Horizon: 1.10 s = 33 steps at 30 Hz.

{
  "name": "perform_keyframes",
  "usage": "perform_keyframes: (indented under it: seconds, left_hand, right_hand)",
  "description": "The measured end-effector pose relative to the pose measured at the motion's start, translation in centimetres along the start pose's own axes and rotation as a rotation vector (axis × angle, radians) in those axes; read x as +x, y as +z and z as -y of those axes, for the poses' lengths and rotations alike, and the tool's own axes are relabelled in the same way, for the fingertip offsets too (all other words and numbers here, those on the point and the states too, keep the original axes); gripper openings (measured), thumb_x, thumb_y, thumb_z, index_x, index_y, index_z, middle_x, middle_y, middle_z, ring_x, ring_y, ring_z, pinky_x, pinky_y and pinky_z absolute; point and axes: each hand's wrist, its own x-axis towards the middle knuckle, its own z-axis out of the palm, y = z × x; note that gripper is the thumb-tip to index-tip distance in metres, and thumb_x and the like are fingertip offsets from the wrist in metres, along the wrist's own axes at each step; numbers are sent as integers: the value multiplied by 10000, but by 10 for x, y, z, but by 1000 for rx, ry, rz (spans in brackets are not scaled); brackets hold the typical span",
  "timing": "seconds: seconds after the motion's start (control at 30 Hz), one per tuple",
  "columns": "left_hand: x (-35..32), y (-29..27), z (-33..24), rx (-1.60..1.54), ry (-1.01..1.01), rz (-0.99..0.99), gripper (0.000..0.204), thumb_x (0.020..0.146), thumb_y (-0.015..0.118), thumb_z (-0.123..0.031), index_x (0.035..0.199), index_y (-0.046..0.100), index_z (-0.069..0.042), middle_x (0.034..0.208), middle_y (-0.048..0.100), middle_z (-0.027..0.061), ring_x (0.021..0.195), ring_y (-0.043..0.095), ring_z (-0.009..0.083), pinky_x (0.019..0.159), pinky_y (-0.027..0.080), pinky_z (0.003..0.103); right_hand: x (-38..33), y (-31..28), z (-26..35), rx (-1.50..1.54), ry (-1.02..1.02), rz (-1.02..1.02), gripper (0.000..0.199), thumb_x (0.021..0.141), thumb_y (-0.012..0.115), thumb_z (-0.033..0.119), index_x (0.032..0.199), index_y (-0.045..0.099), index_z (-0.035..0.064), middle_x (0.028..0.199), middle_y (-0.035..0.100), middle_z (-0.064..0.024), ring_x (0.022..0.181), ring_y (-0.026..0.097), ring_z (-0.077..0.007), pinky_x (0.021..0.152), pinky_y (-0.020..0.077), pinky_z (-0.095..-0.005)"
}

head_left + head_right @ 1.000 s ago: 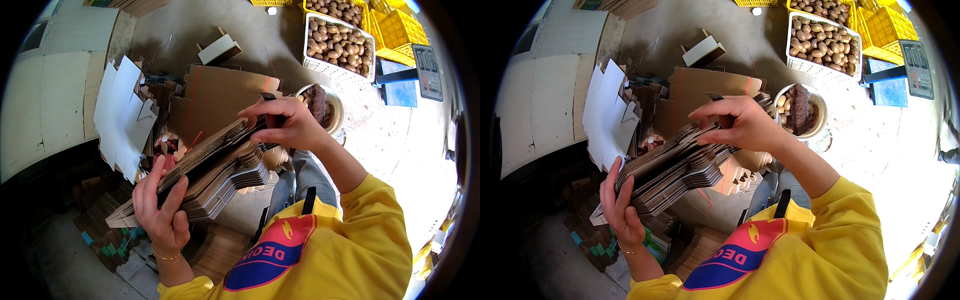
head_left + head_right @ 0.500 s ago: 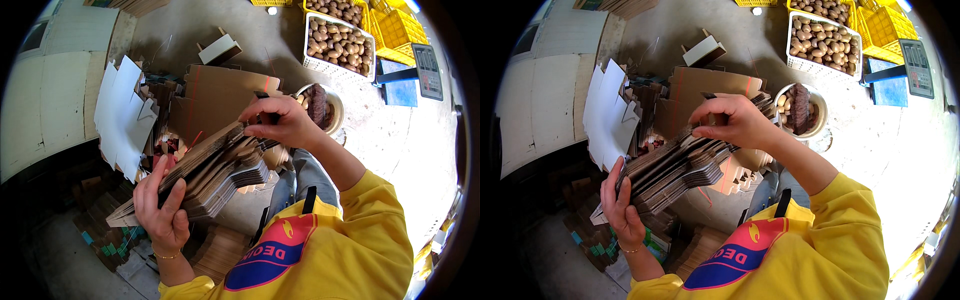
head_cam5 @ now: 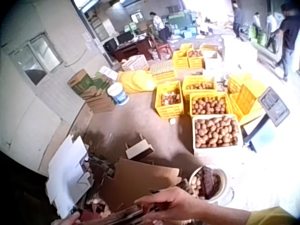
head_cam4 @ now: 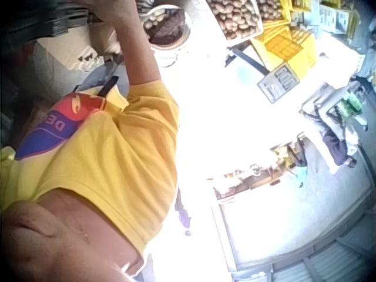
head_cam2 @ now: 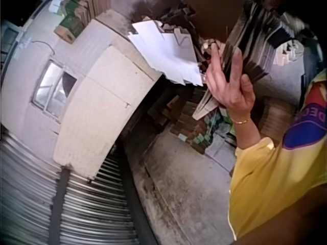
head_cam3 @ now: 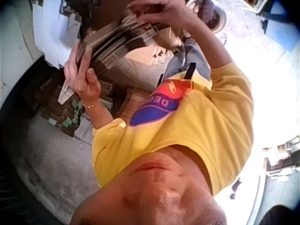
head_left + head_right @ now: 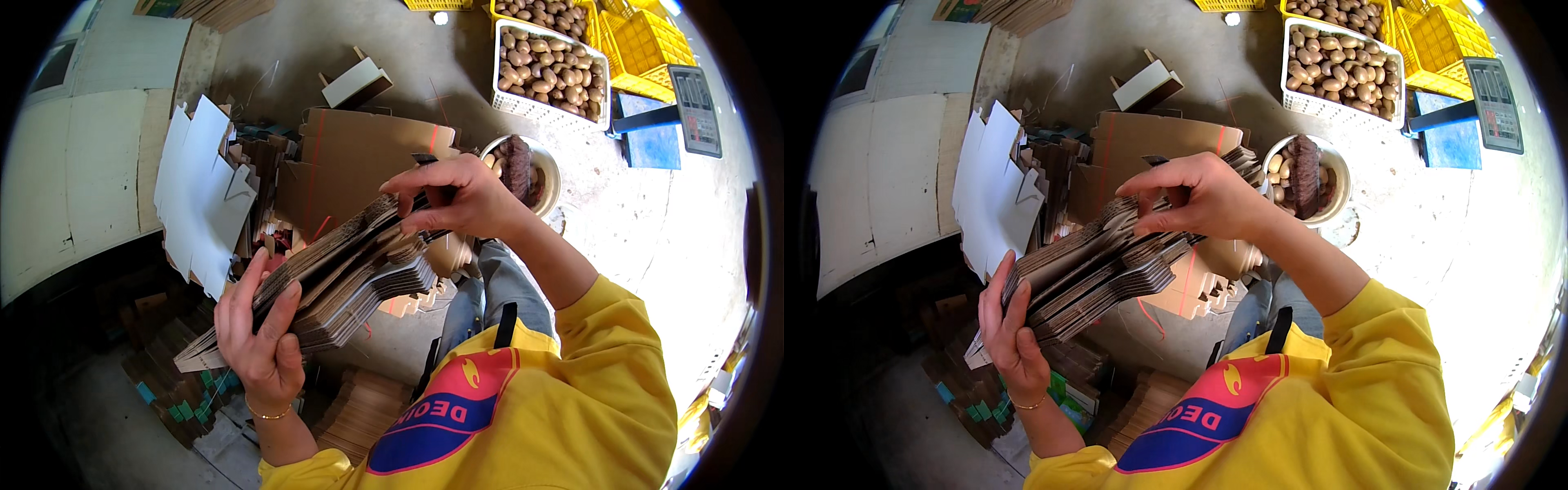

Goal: The person walks through a warehouse, picks up a stack of flat cardboard sheets, and begins folding them into box shapes. They manipulate the cardboard by hand, folding flaps and aligning edges to form boxes.

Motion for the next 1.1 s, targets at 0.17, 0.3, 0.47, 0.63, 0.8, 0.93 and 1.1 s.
perform_keyframes:
  seconds: [0.17,0.3,0.47,0.63,0.8,0.93,1.1]
  left_hand:
    - [-3,2,5,-23,59,-26,398,955,357,-360,1172,617,-151,1200,548,230,921,584,327,819,421,398]
    - [-4,1,4,-28,63,-21,395,955,362,-362,1144,635,-148,1198,547,235,913,584,326,812,423,401]
    - [0,1,-1,-11,1,-10,395,955,365,-347,1104,656,-126,1195,550,235,918,584,319,813,420,391]
    - [-1,1,0,-12,6,-8,405,956,355,-344,1102,656,-115,1195,551,231,929,583,324,819,417,391]
    - [-1,0,1,-15,7,0,411,955,354,-358,1114,650,-120,1197,551,230,932,584,328,821,417,392]
    - [-1,2,2,-43,43,-26,407,954,364,-363,1110,652,-122,1197,548,235,920,589,325,810,421,389]
    - [-4,1,4,-39,73,-37,392,951,381,-353,1093,661,-119,1187,552,242,908,593,316,794,424,380]
  right_hand:
    - [1,9,-13,-213,-231,-202,273,705,781,143,953,685,81,699,623,-5,530,479,-67,484,375,-214]
    - [-3,14,-4,-161,-71,-197,264,706,780,135,946,686,75,721,636,2,556,501,-56,494,391,-217]
    - [-7,9,-11,84,16,-93,340,707,781,137,1026,673,88,774,656,37,558,465,-16,500,385,-196]
    - [-8,0,-6,104,81,30,440,703,785,147,1117,641,106,809,658,53,553,410,3,505,368,-178]
    - [-6,2,-6,73,25,11,408,709,780,145,1093,649,103,789,651,49,546,414,-10,500,366,-184]
    - [-5,7,-15,-33,-64,-104,300,721,770,138,1000,675,87,720,626,26,548,444,-32,498,372,-198]
    - [-6,15,-3,-148,-26,-203,226,736,758,131,943,685,78,673,606,11,565,479,-36,501,382,-204]
